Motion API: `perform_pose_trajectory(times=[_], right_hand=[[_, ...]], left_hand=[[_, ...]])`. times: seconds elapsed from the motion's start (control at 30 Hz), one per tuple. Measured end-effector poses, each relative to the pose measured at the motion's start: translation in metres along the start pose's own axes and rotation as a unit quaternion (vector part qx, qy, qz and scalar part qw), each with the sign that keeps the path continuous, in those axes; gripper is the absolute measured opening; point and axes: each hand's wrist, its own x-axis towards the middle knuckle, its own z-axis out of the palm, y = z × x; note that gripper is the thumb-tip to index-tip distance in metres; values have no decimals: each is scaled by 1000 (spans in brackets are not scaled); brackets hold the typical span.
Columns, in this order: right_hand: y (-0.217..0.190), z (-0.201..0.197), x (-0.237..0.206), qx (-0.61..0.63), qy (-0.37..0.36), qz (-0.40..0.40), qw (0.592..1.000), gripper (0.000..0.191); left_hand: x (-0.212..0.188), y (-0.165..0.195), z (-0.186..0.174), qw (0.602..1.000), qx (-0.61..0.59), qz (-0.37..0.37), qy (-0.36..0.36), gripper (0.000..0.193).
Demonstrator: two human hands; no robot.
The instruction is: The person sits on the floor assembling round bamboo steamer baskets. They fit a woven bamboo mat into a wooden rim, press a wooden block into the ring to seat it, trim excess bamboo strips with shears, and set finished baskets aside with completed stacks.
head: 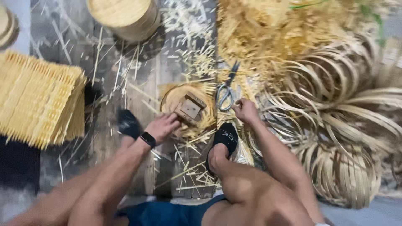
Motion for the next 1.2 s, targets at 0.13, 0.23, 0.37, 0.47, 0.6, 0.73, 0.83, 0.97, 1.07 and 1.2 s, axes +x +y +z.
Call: perform_pose_trajectory(times=[0.13, 0.23, 0.37, 0.47, 0.6, 0.73, 0.83, 0.97, 1.07, 1.2], right_hand=[[-27, 48, 28, 13, 55, 46, 997, 47], [-47, 65, 45, -35, 68, 55, 996, 50], [-40, 71, 58, -25, 96, 87, 991, 66], [-6, 55, 53, 3, 147, 160, 976, 77], [46, 12, 18, 357, -114, 301, 877, 37], [56, 4, -32, 234, -126, 239, 934, 47], [36, 14, -48, 259, -78, 178, 946, 46], [0, 12, -40, 279, -29, -13, 960, 41], [-18, 9, -40, 284, 25, 8, 959, 38], [-20, 22, -44, -69, 45, -99, 992, 50]], left_hand=[[-10, -9, 9, 975, -40, -219, 9, 74], [28, 9, 21, 920, -164, -347, 74, 111], [87, 29, 42, 894, -96, -416, 133, 120], [110, 22, 45, 834, -111, -524, 134, 105], [100, 2, 33, 902, -106, -386, 163, 65], [82, -2, 27, 950, -63, -237, 196, 62], [77, -4, 32, 962, -71, -241, 105, 64], [66, -16, 40, 982, -79, -152, 74, 66], [58, -12, 46, 942, -116, -296, 112, 92], [70, 12, 58, 881, -174, -406, 171, 126]])
